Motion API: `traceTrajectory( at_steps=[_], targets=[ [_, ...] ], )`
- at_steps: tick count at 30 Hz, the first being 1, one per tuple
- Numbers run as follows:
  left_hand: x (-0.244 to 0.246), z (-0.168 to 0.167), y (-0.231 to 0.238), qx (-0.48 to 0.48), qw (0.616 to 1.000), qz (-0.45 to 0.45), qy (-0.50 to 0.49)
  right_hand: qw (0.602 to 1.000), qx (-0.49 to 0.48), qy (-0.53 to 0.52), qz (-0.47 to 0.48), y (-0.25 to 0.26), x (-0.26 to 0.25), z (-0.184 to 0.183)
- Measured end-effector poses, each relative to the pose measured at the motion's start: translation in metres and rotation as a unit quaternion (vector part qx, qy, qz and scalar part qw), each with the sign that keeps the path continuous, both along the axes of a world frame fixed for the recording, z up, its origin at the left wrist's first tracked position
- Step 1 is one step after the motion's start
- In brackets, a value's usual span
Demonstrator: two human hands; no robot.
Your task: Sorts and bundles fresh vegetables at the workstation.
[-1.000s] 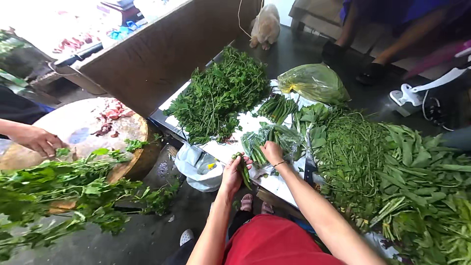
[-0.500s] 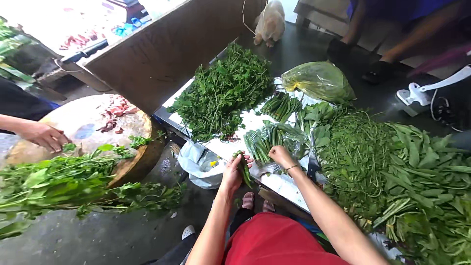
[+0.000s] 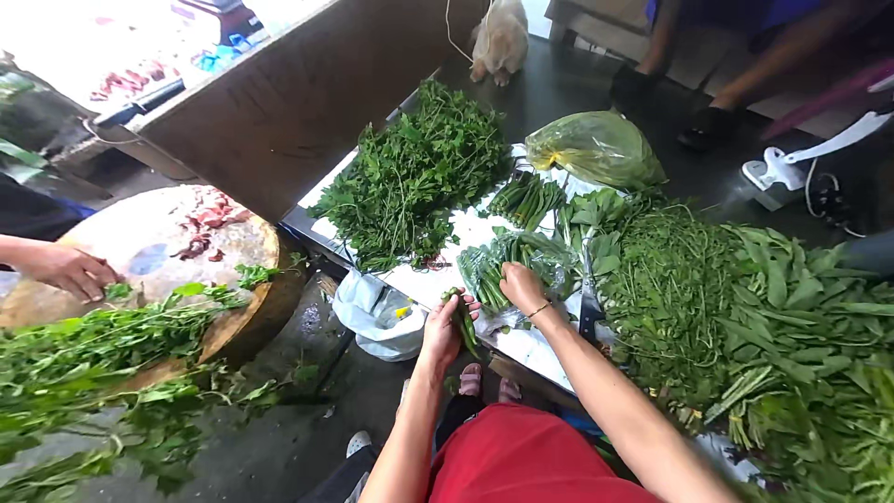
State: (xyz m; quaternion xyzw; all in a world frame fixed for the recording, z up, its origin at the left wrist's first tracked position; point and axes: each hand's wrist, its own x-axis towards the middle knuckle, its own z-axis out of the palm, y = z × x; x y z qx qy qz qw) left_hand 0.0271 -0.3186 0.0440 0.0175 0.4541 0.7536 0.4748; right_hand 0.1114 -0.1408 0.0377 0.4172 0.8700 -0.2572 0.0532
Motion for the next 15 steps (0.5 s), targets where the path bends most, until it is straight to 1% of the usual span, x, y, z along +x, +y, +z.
traceTrajectory(
  at_steps=[3, 7, 10, 11, 13, 15],
  targets=[
    [0.002, -0.002, 0.001, -0.005, 1.000, 0.002, -0.006, 0.996, 0.036, 0.076, -0.009, 0.001, -0.013, -0.007],
    [0.004, 0.002, 0.003, 0.003, 1.000, 0.000, -0.003, 0.998, 0.049, 0.046, 0.009, 0.011, -0.031, -0.012],
    [0.003, 0.005, 0.001, 0.007, 1.000, 0.005, -0.002, 0.998, 0.035, 0.044, 0.003, 0.015, -0.024, -0.003],
    [0.002, 0.006, -0.001, 0.008, 1.000, 0.010, -0.002, 0.999, 0.010, 0.043, -0.007, 0.015, -0.015, 0.003],
    [-0.001, 0.005, -0.005, 0.012, 1.000, 0.020, -0.008, 0.996, -0.075, 0.036, -0.035, 0.017, 0.017, 0.015],
    [-0.003, 0.001, -0.007, 0.011, 0.999, 0.027, -0.022, 0.976, -0.183, 0.072, -0.089, 0.012, 0.061, 0.018]
  ],
)
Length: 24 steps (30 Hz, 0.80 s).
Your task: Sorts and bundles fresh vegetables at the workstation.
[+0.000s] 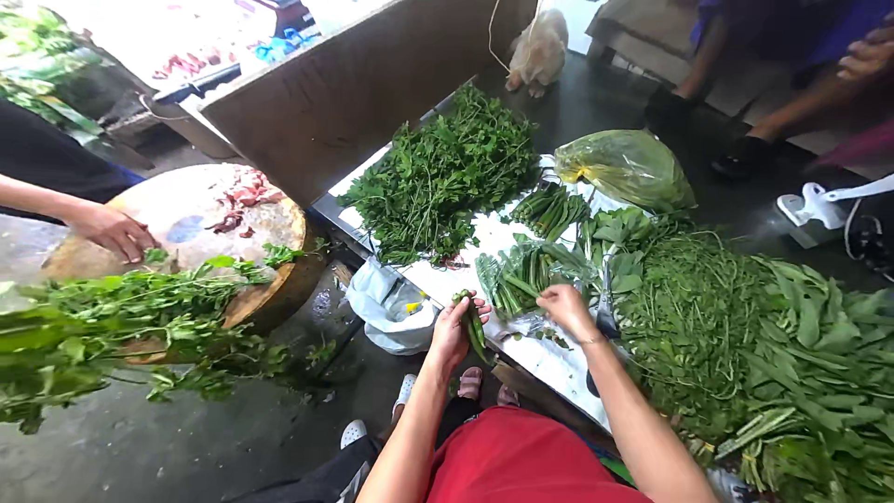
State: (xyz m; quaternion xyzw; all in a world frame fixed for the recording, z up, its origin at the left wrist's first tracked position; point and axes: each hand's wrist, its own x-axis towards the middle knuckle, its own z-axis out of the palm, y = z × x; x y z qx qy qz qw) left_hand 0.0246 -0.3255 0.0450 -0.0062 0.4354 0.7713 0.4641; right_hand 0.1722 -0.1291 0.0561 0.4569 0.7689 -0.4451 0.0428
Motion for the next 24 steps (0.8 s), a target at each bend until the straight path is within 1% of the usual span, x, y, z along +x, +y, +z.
traceTrajectory(
  at_steps=[1, 3, 5, 7, 10, 14, 18, 21, 24],
  targets=[
    [0.000, -0.003, 0.000, 0.002, 1.000, -0.002, -0.006, 0.996, -0.057, 0.051, -0.041, -0.009, 0.020, 0.002],
    [0.002, -0.008, 0.006, 0.010, 1.000, -0.018, -0.012, 0.970, -0.147, 0.164, -0.103, -0.034, 0.047, 0.011],
    [0.008, -0.009, 0.015, 0.020, 0.999, -0.047, -0.014, 0.944, -0.199, 0.233, -0.126, -0.062, 0.055, 0.022],
    [0.015, -0.006, 0.029, 0.025, 0.998, -0.065, -0.004, 0.930, -0.220, 0.266, -0.129, -0.081, 0.051, 0.027],
    [0.025, -0.001, 0.046, 0.026, 0.995, -0.085, 0.039, 0.925, -0.215, 0.284, -0.131, -0.094, 0.042, 0.024],
    [0.029, -0.002, 0.052, 0.049, 0.990, -0.104, 0.079, 0.938, -0.179, 0.270, -0.123, -0.094, 0.039, 0.022],
    [0.029, -0.008, 0.049, 0.037, 0.989, -0.078, 0.116, 0.964, -0.124, 0.226, -0.070, -0.097, 0.033, 0.018],
    [0.030, -0.006, 0.044, -0.002, 0.988, -0.058, 0.145, 0.979, -0.078, 0.189, -0.005, -0.103, 0.025, 0.010],
    [0.025, -0.010, 0.036, -0.024, 0.984, -0.033, 0.174, 0.984, -0.054, 0.168, 0.031, -0.083, 0.019, 0.007]
  ],
)
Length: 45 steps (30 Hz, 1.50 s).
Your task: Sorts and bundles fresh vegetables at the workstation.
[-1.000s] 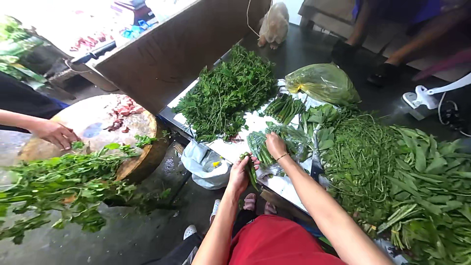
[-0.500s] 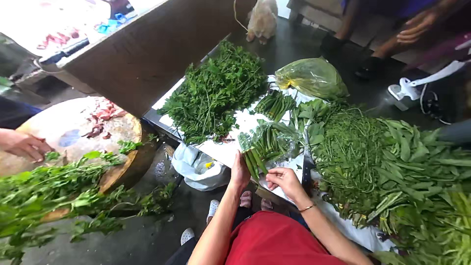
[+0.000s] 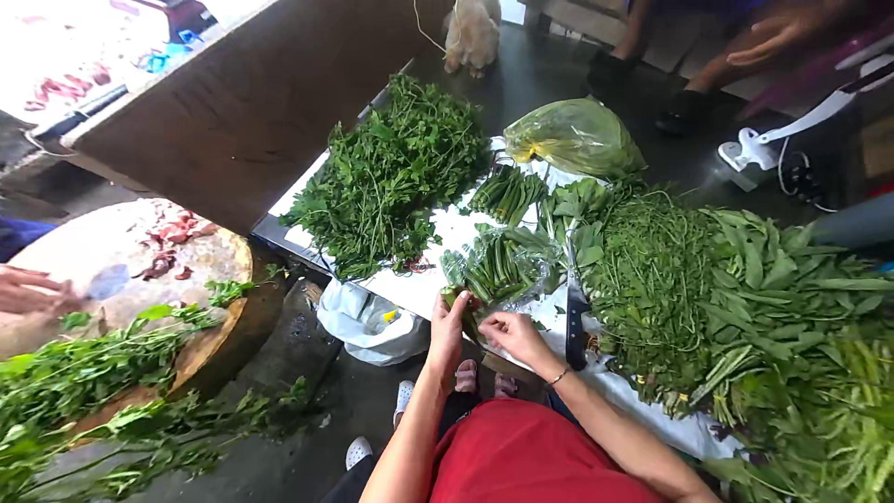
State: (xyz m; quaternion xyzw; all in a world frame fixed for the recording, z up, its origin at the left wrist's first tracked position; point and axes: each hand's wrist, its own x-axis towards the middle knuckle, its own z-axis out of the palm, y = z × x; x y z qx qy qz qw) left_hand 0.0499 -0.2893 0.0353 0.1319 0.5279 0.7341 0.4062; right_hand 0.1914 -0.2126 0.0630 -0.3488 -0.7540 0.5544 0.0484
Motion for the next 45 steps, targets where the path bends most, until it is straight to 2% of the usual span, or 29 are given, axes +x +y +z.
traceTrajectory(
  at_steps=[3, 8, 13, 16, 19, 22, 24, 26, 31, 36, 42, 45],
  targets=[
    [-0.008, 0.002, -0.011, -0.017, 0.999, 0.022, 0.018, 0.990, 0.115, -0.083, -0.003, 0.050, -0.015, -0.006],
    [-0.012, 0.004, -0.019, -0.030, 0.999, 0.020, 0.027, 0.940, 0.279, -0.193, -0.041, 0.113, -0.050, -0.048],
    [-0.006, 0.012, -0.017, -0.025, 0.999, -0.009, 0.031, 0.920, 0.286, -0.269, -0.016, 0.118, -0.076, -0.041],
    [-0.008, 0.015, -0.018, -0.007, 0.999, -0.026, 0.033, 0.926, 0.259, -0.273, -0.031, 0.124, -0.073, -0.028],
    [-0.014, 0.021, -0.019, 0.014, 0.999, -0.033, 0.029, 0.959, 0.180, -0.202, -0.084, 0.118, -0.045, -0.004],
    [-0.017, 0.023, -0.016, 0.037, 0.998, -0.053, 0.002, 0.993, 0.034, -0.026, -0.113, 0.077, -0.010, 0.021],
    [-0.012, 0.025, -0.011, 0.049, 0.996, -0.074, -0.008, 0.989, -0.020, 0.113, -0.099, 0.041, 0.000, 0.027],
    [-0.006, 0.028, -0.004, 0.053, 0.994, -0.092, -0.006, 0.978, -0.028, 0.184, -0.091, 0.019, 0.002, 0.030],
    [0.007, 0.031, 0.009, 0.072, 0.988, -0.137, 0.015, 0.969, 0.000, 0.215, -0.120, 0.012, 0.004, 0.029],
    [0.013, 0.031, 0.013, 0.075, 0.986, -0.133, 0.065, 0.967, 0.034, 0.217, -0.126, 0.011, 0.004, 0.026],
    [0.014, 0.033, 0.010, 0.037, 0.985, -0.104, 0.135, 0.955, 0.182, 0.216, -0.091, 0.004, -0.006, 0.013],
    [0.012, 0.025, 0.005, 0.011, 0.977, -0.105, 0.187, 0.962, 0.161, 0.204, -0.083, 0.002, -0.008, 0.008]
  ],
)
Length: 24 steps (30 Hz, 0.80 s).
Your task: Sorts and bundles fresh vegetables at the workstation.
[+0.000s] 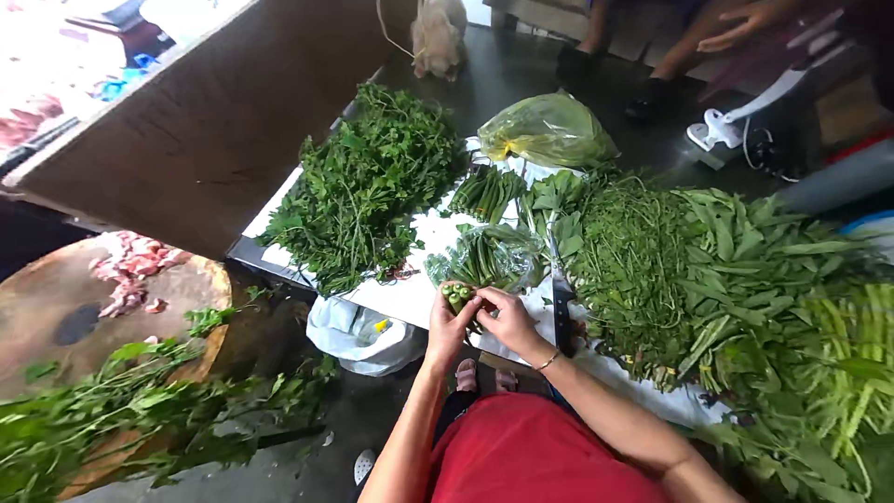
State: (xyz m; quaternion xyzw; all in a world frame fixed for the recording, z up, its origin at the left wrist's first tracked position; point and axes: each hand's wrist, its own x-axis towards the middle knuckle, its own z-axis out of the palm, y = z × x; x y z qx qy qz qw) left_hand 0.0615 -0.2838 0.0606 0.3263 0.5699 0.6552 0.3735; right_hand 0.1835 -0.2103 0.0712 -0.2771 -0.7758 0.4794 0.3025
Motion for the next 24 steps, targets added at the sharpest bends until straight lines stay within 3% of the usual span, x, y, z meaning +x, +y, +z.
traceTrajectory(
  at_steps=[6, 9, 12, 15, 19, 24],
  targets=[
    [0.002, -0.018, -0.010, -0.020, 0.996, -0.031, 0.080, 0.988, -0.111, -0.098, 0.042, -0.006, 0.035, -0.005],
    [-0.003, -0.018, -0.014, -0.040, 0.995, -0.033, 0.080, 0.978, -0.095, -0.177, -0.059, 0.002, 0.089, -0.014],
    [-0.009, -0.020, -0.016, -0.060, 0.994, -0.039, 0.083, 0.926, -0.063, -0.331, -0.169, 0.018, 0.145, -0.034],
    [-0.011, -0.016, -0.011, -0.077, 0.991, -0.065, 0.092, 0.881, -0.079, -0.439, -0.160, 0.026, 0.172, -0.055],
    [-0.001, -0.014, 0.001, -0.092, 0.982, -0.125, 0.111, 0.865, -0.077, -0.468, -0.163, 0.023, 0.169, -0.077],
    [0.010, -0.010, 0.012, -0.066, 0.975, -0.173, 0.121, 0.856, -0.076, -0.472, -0.197, 0.019, 0.170, -0.065]
  ],
)
